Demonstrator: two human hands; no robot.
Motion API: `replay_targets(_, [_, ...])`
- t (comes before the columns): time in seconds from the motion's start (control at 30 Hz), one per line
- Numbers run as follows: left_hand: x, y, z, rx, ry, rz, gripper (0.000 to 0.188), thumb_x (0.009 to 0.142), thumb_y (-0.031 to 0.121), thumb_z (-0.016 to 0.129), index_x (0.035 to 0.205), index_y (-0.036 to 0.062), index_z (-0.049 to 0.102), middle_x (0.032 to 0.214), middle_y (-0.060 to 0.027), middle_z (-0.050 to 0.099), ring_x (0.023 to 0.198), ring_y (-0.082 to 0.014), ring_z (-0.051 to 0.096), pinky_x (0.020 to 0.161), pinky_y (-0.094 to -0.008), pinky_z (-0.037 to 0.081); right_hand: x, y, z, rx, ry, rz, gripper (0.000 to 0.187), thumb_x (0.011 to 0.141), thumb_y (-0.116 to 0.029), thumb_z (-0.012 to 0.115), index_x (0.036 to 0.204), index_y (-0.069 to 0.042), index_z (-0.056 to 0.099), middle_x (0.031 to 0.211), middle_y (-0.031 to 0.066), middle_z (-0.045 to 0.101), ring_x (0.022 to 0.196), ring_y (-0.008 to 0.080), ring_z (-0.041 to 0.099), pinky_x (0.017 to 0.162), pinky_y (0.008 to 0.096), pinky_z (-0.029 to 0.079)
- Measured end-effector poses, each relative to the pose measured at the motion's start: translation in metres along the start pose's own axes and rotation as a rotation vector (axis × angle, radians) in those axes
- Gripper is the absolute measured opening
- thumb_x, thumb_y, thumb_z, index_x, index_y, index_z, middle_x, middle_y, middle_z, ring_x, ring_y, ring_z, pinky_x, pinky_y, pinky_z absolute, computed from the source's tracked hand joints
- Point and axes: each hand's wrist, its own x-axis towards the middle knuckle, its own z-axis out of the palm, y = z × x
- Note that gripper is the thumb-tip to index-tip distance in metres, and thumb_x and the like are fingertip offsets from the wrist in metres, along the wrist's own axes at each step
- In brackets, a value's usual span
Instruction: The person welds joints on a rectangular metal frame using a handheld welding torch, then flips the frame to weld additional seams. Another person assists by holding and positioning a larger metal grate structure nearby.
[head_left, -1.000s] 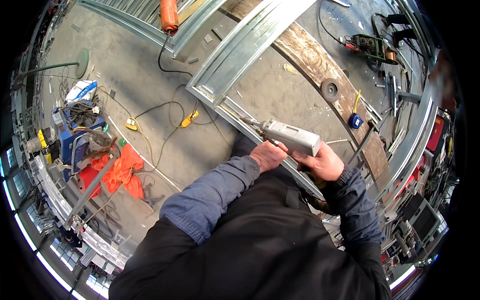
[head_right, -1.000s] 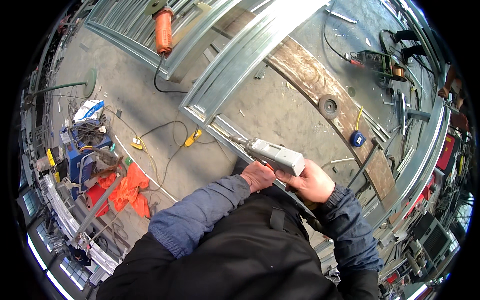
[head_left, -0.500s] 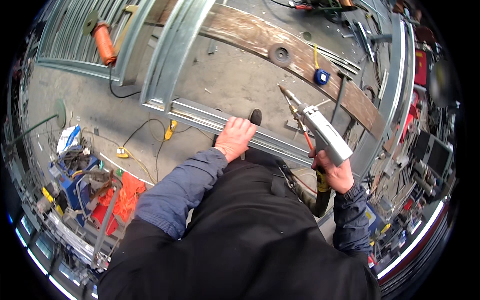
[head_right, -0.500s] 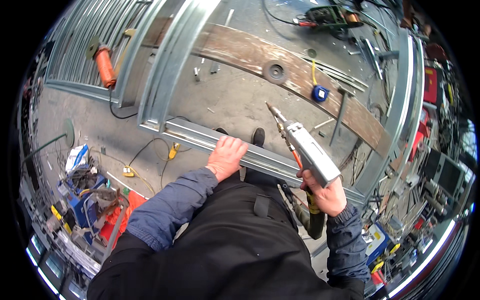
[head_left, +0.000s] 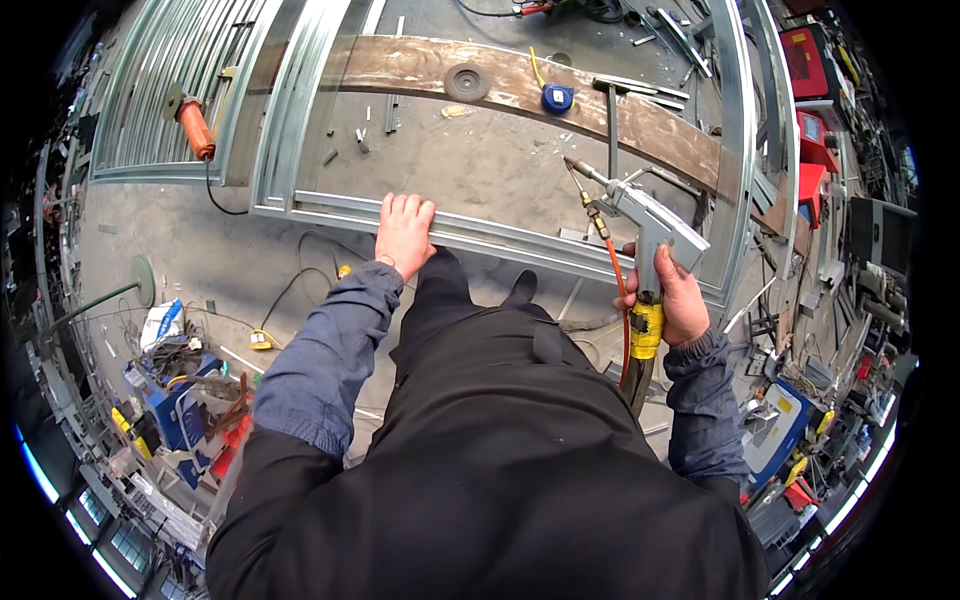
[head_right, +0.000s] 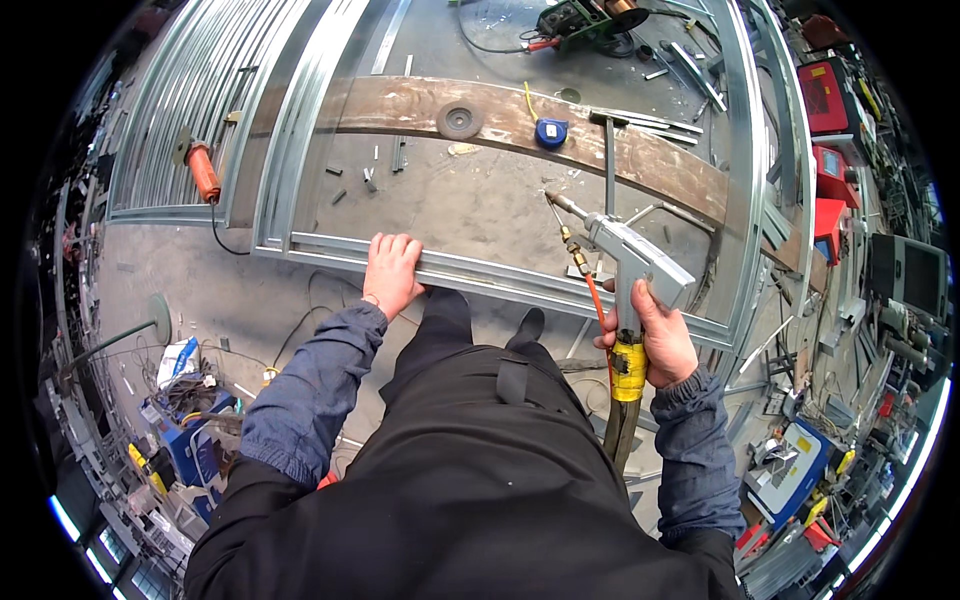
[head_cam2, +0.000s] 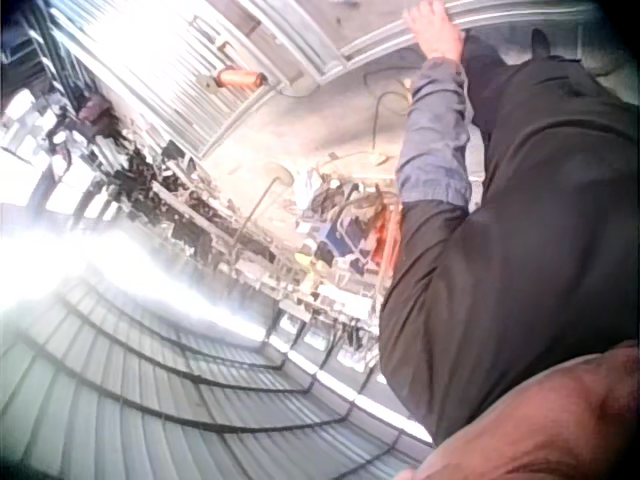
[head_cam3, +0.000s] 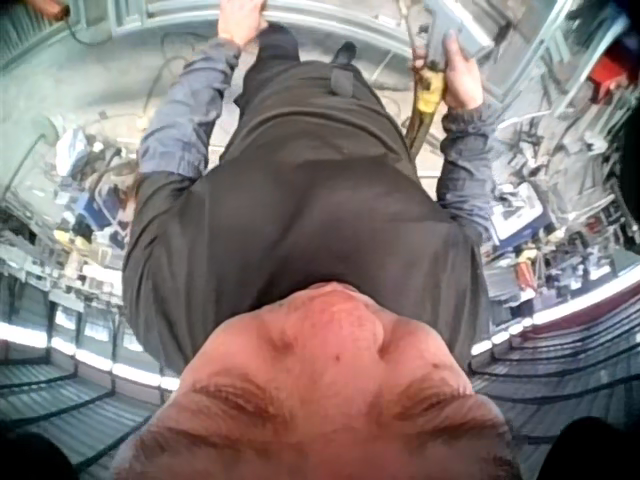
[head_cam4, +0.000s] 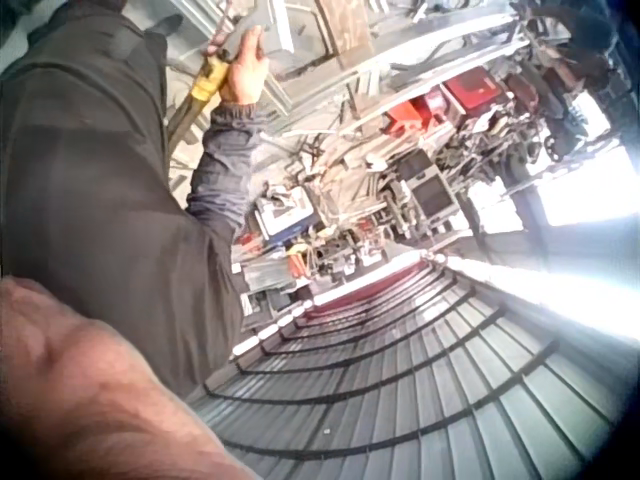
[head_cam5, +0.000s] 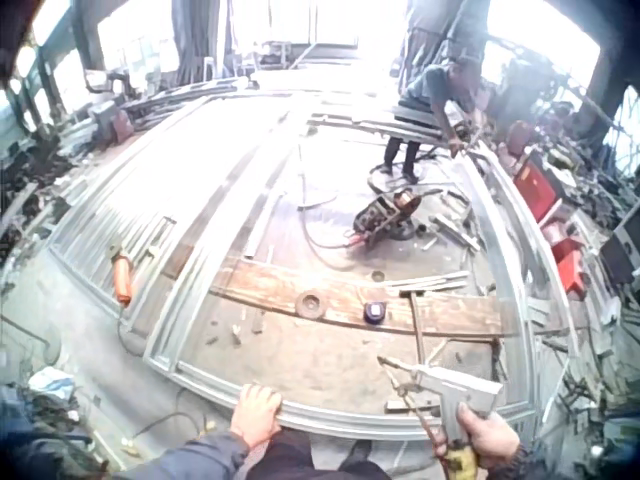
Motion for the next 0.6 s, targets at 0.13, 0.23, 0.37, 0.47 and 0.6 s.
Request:
replay_targets(0.13, [0.006,0.045,-0.005,0.045,-0.137,0.003,0.071,0.066,0.035,0.094,0.122,0.0054,0.062,0.123,-0.0145,0.062,0.127,-0.0375,0.054,0.117,-0.0544,0.037,-0.024,0.018,-0.045,0.049,-0.059,0.009,0.061,0.109,-0.057,0.058,0.139,-0.003,0.058,0.086,0.0034,0.064,0.073,0.014,0.068,0.076,0.0388,0.064])
replay_targets(0.23, [0.005,0.116,0.01,-0.03,0.013,0.153,0.075,0.067,0.037,0.095,0.126,0.0046,0.062,0.124,-0.0172,0.061,0.12,-0.0397,0.057,0.106,-0.0512,0.044,-0.041,0.023,-0.075,0.037,-0.102,-0.022,0.063,0.108,-0.057,0.06,0.14,-0.003,0.058,0.086,0.0033,0.063,0.071,0.0146,0.066,0.069,0.0355,0.061])
replay_targets(0.37, [0.012,0.256,0.01,-0.637,-0.165,0.289,0.078,0.08,0.047,0.089,0.136,0.0001,0.065,0.135,-0.0223,0.065,0.128,-0.0416,0.06,0.11,-0.048,0.05,-0.06,0.021,-0.099,-0.034,-0.019,-0.098,0.057,0.104,-0.051,0.07,0.137,-0.005,0.062,0.084,0.0035,0.066,0.066,0.0155,0.067,0.062,0.0344,0.059])
replay_targets(0.47, [0.01,0.345,-0.012,-1.289,-0.848,0.426,0.08,0.085,0.044,0.091,0.142,-0.0032,0.06,0.135,-0.0201,0.069,0.126,-0.0274,0.065,0.108,-0.0389,0.051,-0.066,0.002,-0.091,-0.131,0.015,-0.197,0.054,0.105,-0.049,0.07,0.134,-0.004,0.062,0.084,0.0019,0.064,0.065,0.0137,0.064,0.06,0.0318,0.056])
replay_targets(0.6, [0.0,0.401,-0.036,-1.747,-0.95,0.341,0.048,0.085,0.017,0.091,0.124,0.0004,0.068,0.119,-0.007,0.074,0.113,-0.0168,0.067,0.099,-0.035,0.055,-0.059,0.001,-0.073,-0.204,-0.055,-0.359,0.047,0.105,-0.038,0.074,0.134,-0.002,0.064,0.09,0.0013,0.065,0.079,0.0145,0.066,0.071,0.0305,0.056])
